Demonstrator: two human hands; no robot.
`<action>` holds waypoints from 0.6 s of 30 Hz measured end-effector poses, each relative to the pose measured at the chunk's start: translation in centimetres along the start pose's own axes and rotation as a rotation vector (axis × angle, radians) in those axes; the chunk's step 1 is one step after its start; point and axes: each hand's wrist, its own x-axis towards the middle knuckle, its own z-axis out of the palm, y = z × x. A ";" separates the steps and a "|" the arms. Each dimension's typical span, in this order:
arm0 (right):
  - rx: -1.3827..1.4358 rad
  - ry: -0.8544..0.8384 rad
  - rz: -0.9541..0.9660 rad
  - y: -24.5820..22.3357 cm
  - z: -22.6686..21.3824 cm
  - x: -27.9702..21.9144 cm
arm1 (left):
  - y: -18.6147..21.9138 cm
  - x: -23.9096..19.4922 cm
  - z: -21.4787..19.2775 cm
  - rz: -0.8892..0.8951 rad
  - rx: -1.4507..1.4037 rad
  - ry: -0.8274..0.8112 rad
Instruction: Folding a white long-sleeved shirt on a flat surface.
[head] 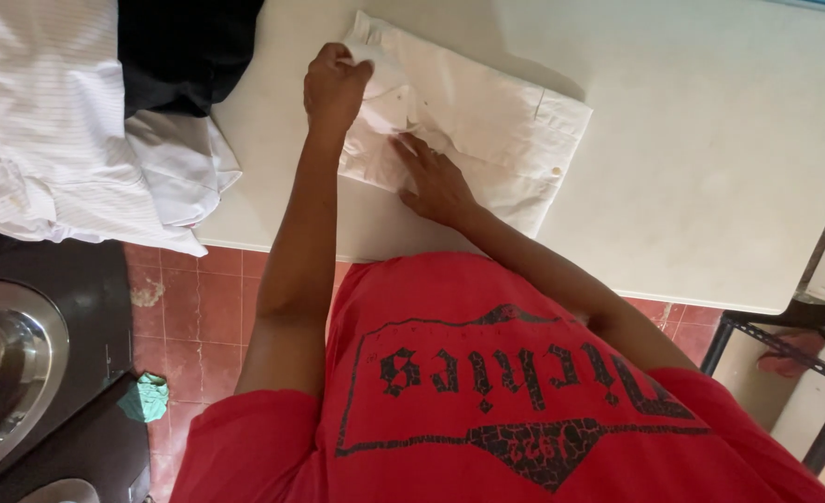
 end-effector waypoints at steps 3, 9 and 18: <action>-0.008 -0.158 0.131 0.0 -0.3 1.1 | 1.3 0.4 0.2 -0.032 -0.056 -0.111; -0.137 -0.107 0.059 0.4 -0.6 3.0 | 1.2 1.5 1.2 -0.645 -1.060 -0.310; 0.003 -0.078 0.126 2.0 0.1 3.3 | -1.9 -2.5 0.2 -0.567 -0.795 -0.070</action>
